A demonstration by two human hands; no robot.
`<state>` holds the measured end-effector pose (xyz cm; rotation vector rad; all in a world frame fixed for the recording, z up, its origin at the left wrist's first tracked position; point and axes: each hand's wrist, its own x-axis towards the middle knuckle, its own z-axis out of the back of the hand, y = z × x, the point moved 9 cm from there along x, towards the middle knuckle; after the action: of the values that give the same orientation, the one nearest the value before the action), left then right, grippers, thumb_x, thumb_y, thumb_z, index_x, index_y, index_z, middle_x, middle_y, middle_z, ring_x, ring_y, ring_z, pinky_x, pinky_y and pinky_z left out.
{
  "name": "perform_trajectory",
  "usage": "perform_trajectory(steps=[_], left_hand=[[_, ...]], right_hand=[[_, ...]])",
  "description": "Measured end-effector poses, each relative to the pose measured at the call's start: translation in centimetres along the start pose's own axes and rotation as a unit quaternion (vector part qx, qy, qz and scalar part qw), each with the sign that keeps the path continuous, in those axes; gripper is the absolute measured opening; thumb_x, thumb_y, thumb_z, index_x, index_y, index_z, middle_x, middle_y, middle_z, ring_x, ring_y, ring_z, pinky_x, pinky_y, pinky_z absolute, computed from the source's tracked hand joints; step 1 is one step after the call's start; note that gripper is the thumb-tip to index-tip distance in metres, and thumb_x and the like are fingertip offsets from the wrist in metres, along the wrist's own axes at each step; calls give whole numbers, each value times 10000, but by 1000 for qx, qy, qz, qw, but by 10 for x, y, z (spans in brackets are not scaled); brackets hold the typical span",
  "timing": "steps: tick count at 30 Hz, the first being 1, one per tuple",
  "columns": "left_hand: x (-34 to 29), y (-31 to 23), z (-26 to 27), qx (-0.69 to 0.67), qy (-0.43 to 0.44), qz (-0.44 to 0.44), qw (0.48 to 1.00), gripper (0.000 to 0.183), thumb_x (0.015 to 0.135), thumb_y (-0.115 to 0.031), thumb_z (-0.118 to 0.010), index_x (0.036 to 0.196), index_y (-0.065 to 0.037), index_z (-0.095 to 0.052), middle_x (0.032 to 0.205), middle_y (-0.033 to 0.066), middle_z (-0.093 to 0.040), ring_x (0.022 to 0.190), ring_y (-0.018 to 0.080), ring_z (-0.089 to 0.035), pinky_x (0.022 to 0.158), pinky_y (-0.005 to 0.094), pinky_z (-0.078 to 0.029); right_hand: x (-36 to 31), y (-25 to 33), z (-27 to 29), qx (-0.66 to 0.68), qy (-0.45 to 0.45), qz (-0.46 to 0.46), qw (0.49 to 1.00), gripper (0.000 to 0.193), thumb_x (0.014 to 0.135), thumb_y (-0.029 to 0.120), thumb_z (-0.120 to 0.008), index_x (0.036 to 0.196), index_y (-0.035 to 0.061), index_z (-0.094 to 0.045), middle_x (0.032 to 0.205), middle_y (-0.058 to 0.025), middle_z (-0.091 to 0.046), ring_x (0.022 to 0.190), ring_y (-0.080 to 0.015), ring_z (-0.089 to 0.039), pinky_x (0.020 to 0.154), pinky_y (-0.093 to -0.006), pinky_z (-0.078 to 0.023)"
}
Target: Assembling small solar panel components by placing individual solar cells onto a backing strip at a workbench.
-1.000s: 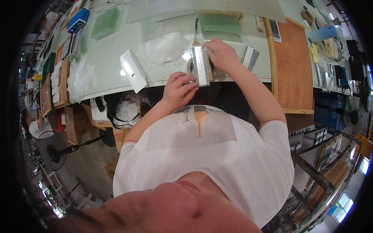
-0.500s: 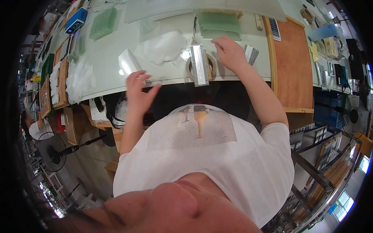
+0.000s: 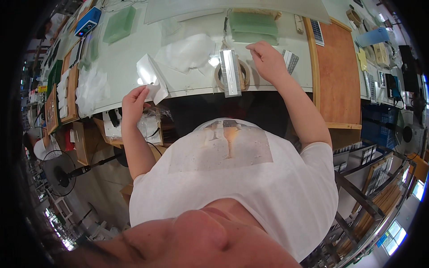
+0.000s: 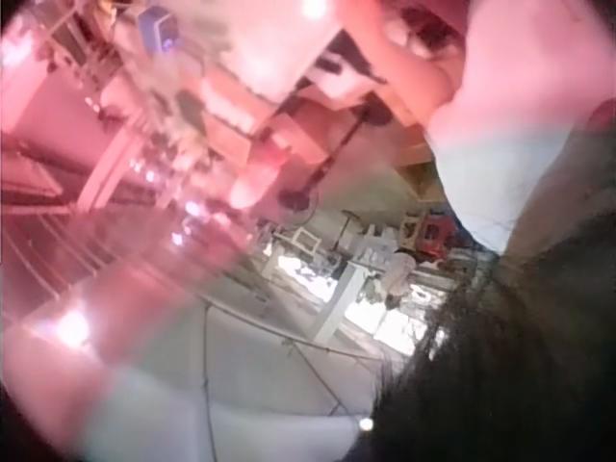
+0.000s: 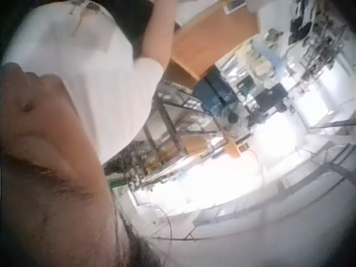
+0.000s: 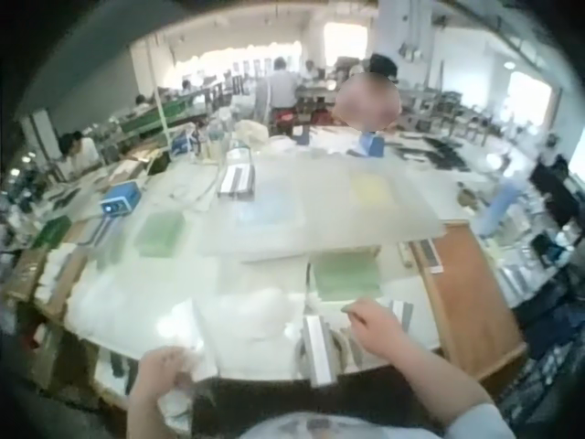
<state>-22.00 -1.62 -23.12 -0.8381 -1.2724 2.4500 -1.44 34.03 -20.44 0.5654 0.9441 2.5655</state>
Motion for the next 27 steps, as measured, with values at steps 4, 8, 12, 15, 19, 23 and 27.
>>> perform_trajectory(steps=[4, 8, 12, 15, 19, 23, 27], left_hand=[[-9, -18, -9, 52, -2, -129, 990, 326, 694, -94, -779, 994, -35, -665, 1149, 85, -602, 1019, 217, -577, 834, 305, -500], [-18, -27, -19, 176, -5, -162, 971, 402, 662, -119, -807, 1020, -43, -639, 1189, 83, -556, 1090, 246, -522, 832, 327, -510], [-20, -34, -19, 214, -42, -227, 949, 466, 628, -158, -831, 1023, -44, -610, 1185, 87, -545, 1118, 270, -486, 852, 342, -497], [-22, -39, -19, 250, -54, -261, 931, 437, 627, -165, -829, 982, -34, -610, 1139, 92, -582, 1101, 276, -494, 860, 352, -476], [-22, -43, -18, 252, -40, -251, 934, 385, 635, -165, -822, 933, -33, -617, 1133, 92, -599, 1093, 272, -511, 858, 350, -478], [-18, -43, -15, 229, -21, -219, 948, 312, 666, -174, -801, 878, -23, -628, 1126, 94, -628, 1058, 259, -554, 846, 347, -486], [-5, -15, -5, 125, 0, -195, 973, 296, 747, -185, -751, 975, -20, -658, 1103, 114, -648, 976, 253, -604, 814, 328, -498]], right_hand=[[-3, -1, 0, 3, 3, 3, 1000, 167, 897, 58, -529, 1034, 37, -621, 869, -84, -566, 756, -198, -555, 690, -277, -450], [-3, 1, -3, -1, 4, 12, 1000, 153, 897, 64, -538, 1020, 29, -622, 881, -87, -575, 773, -199, -560, 692, -276, -453], [-5, -1, -1, 12, -2, 5, 1000, 144, 896, 70, -549, 1010, 28, -625, 934, -96, -597, 822, -204, -576, 706, -270, -461], [-5, -1, -3, 25, 10, -5, 1000, 148, 896, 68, -548, 1016, 29, -626, 940, -91, -600, 822, -198, -576, 705, -267, -460], [-5, -4, -3, 18, 10, -12, 1000, 153, 897, 67, -546, 1022, 30, -625, 946, -89, -602, 820, -194, -575, 704, -263, -459], [-6, -7, -2, 20, 8, -15, 1000, 151, 897, 74, -548, 1020, 30, -624, 950, -89, -604, 830, -195, -580, 711, -270, -462], [-6, -5, -1, 18, -14, 1, 1000, 147, 879, 98, -558, 993, 49, -636, 926, -105, -613, 850, -282, -604, 733, -325, -484]])
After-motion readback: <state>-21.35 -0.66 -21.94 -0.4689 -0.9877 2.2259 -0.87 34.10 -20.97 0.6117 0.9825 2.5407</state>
